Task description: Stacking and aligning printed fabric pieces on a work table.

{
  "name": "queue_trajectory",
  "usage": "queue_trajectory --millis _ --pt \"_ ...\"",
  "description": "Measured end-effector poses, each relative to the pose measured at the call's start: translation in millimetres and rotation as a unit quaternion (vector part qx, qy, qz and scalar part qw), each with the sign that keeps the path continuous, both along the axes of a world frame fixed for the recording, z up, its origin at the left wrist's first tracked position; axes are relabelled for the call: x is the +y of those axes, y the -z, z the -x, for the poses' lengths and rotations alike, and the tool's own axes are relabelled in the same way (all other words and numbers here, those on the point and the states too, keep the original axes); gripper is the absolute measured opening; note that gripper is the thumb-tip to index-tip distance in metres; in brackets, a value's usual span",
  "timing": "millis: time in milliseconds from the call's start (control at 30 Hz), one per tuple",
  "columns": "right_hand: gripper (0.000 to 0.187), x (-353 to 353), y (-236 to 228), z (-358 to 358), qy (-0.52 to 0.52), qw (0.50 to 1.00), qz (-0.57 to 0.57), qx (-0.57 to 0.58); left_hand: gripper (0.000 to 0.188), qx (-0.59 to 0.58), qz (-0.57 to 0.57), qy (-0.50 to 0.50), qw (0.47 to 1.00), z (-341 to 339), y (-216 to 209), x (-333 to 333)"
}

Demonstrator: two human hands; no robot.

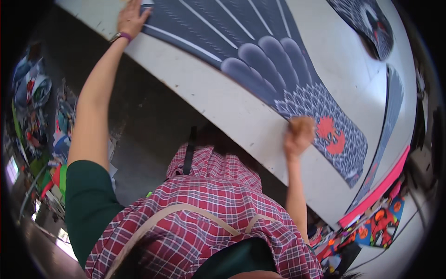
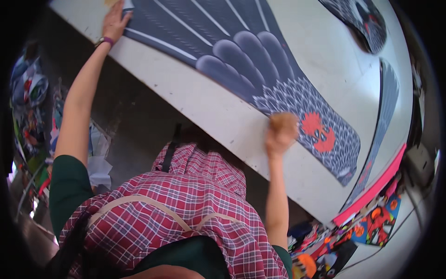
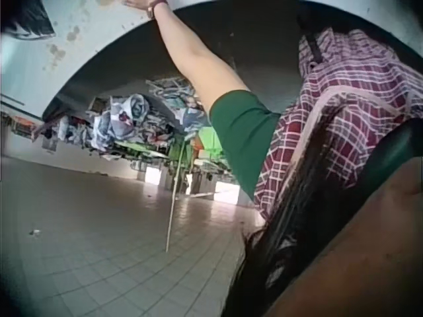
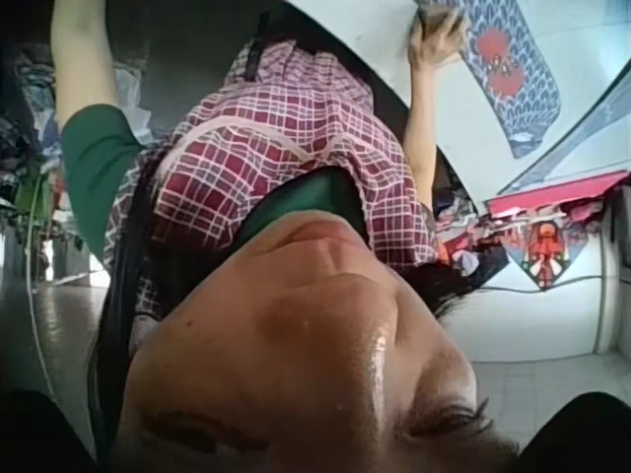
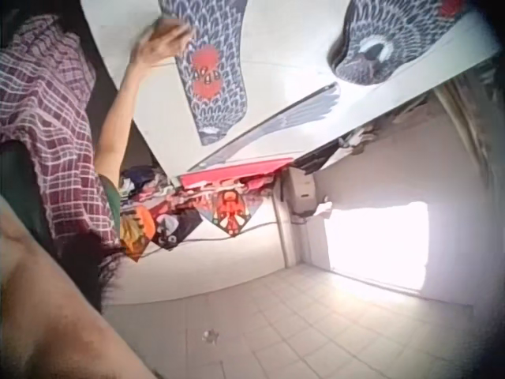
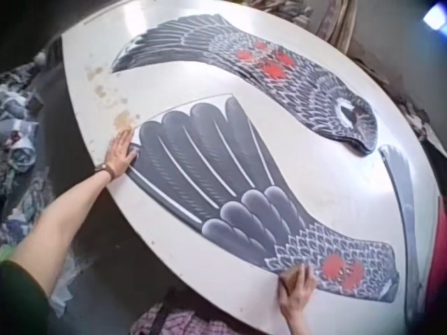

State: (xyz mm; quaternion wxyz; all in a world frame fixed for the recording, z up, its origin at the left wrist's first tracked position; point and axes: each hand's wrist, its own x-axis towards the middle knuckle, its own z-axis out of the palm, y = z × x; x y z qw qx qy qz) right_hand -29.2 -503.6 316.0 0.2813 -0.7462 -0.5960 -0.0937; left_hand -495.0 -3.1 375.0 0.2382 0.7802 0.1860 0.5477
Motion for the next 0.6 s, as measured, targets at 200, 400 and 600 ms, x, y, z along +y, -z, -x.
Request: queue_trajectory --millis 200,400,600 --pt "0.067 258.8 -100.8 253.9 -0.246 0.964 -0.096 0.004 0.068 0.180 -0.100 -0.304 0.930 -3.3 -38.1 -9.4" --pt "0.060 386.8 -123.8 377.8 -0.287 0.946 -0.139 -0.065 0.057 -0.200 0.082 -0.389 0.896 29.3 -61.8 -186.6" --pt "0.054 278.2 -96.9 334.5 -0.379 0.915 -0.129 -0.054 0.032 -0.201 0.269 -0.446 0.829 76.4 10.1 -318.5"
